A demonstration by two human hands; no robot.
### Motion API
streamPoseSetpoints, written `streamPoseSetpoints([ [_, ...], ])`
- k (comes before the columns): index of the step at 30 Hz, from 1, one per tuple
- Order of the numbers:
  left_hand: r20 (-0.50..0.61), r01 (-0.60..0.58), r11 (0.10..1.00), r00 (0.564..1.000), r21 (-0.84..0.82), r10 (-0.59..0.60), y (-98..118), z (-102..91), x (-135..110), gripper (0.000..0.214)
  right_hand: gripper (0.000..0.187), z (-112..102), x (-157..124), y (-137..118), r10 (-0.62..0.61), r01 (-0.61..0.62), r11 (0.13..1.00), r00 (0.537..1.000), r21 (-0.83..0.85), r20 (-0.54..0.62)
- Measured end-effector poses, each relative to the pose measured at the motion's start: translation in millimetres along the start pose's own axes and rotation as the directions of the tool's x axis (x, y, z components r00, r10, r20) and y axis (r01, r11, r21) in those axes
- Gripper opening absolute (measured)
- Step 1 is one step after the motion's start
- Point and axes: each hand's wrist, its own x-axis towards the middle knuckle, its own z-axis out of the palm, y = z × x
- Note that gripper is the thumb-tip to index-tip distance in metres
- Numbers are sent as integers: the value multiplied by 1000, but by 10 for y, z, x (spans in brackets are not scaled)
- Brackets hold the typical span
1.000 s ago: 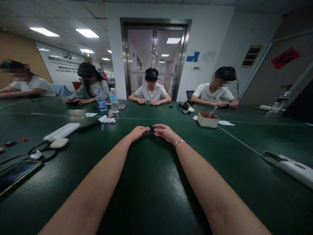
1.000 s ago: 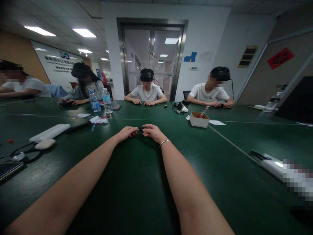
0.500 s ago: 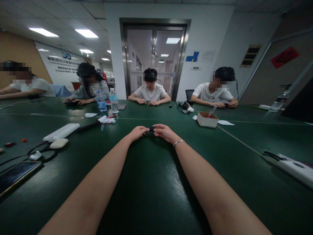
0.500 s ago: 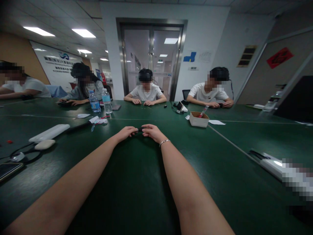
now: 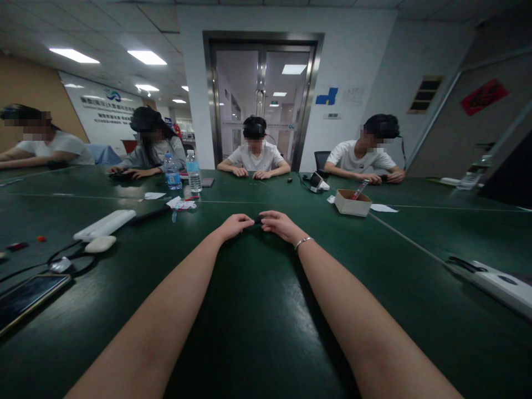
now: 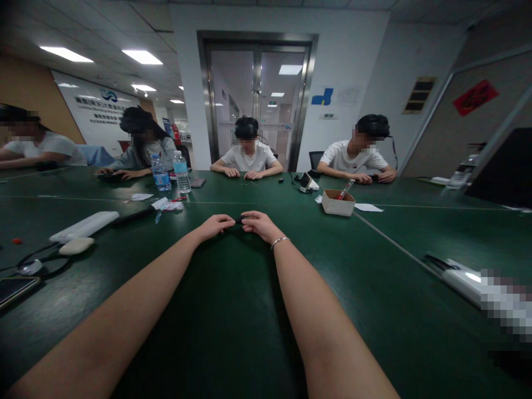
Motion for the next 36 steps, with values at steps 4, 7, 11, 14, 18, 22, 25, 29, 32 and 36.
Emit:
streamPoseSetpoints([
  [4, -8, -59, 998, 998, -12, 59, -34, 0, -10, 41, 21, 14, 3, -4, 8, -8, 1000, 1000, -13, -6],
  [7, -30, -77, 997, 997, -30, 77, -29, 5, -22, 40, 16, 29, 1, -12, 24, -25, 999, 999, -35, -26],
  [11, -47, -80, 996, 996, -51, 77, -7, 10, -38, 37, 22, 37, -14, -27, -7, 10, 994, 1000, -104, 23],
  [14, -51, -87, 994, 995, -61, 84, 3, 11, -45, 37, 33, 38, -11, -34, -23, 28, 990, 999, -136, 34],
  [18, -49, -89, 994, 995, -60, 87, 13, 9, -52, 39, 29, 46, 10, -35, 32, -34, 960, 999, -277, -13],
  [22, -42, -84, 995, 996, -54, 81, 30, 14, -60, 39, 47, 59, -3, -51, -3, 10, 964, 1000, -264, 29],
  [25, -40, -76, 996, 996, -52, 74, 37, 21, -59, 38, 36, 69, -14, -65, 58, -54, 967, 998, -249, 10],
  [29, -31, -73, 997, 997, -38, 72, 24, 24, -48, 38, 32, 67, -11, -65, 62, -49, 959, 997, -278, 41],
  [32, -30, -78, 997, 997, -31, 77, 13, 22, -41, 38, 51, 59, -11, -60, 45, -30, 975, 997, -221, 62],
  [36, -29, -75, 997, 997, -22, 74, 6, 15, -39, 38, 32, 61, -14, -58, 92, -85, 972, 995, -219, 23],
])
